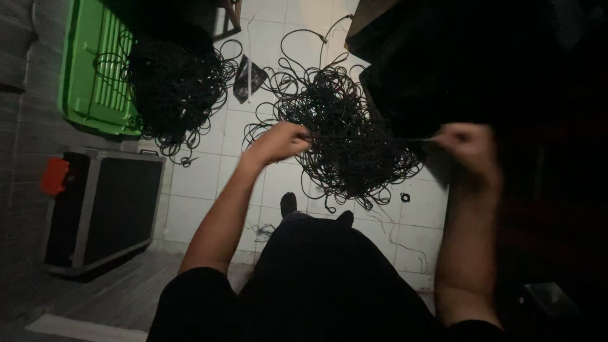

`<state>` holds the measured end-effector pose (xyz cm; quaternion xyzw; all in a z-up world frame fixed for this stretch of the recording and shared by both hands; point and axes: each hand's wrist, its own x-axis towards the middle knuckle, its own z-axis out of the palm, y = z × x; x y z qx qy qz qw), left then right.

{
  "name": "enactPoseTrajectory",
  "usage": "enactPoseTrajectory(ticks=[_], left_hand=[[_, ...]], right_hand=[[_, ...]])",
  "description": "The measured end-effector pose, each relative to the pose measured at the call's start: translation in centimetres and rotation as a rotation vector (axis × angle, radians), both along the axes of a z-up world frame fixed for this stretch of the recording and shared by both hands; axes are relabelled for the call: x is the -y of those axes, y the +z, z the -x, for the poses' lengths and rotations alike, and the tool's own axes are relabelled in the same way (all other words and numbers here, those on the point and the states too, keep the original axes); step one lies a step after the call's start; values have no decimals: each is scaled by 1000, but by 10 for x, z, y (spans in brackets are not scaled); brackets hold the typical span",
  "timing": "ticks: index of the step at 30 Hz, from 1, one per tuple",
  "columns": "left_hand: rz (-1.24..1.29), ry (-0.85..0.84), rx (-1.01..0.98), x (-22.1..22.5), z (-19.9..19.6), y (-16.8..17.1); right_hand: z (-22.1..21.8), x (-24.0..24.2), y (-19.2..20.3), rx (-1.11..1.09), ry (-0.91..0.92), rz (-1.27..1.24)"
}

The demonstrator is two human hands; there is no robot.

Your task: The person untangles a large pile of black electronic cables on the floor, gathers them into loops, and then places the wound cables into a large plastic container.

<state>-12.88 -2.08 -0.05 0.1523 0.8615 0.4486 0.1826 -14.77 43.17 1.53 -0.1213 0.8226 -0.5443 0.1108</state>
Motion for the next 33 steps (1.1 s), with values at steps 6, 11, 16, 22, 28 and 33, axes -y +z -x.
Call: enactPoseTrajectory(ticks=[6, 11, 16, 22, 28, 33], left_hand=[[49, 209, -47, 12, -9, 2], [-89, -32, -112, -51, -8, 24], [140, -135, -146, -41, -1, 25], [142, 132, -71, 21, -8, 9], [49, 63, 52, -33, -9, 2], [148, -96, -143, -54, -6, 13]], right_hand=[[16, -56, -1, 261, -112, -404], [-2, 106, -17, 42, 376, -212], [-19, 123, -14, 86, 437, -253], [-10, -14, 10, 275, -57, 13], [-9, 64, 9, 356, 225, -393], [-29, 148, 10, 248, 545, -240]])
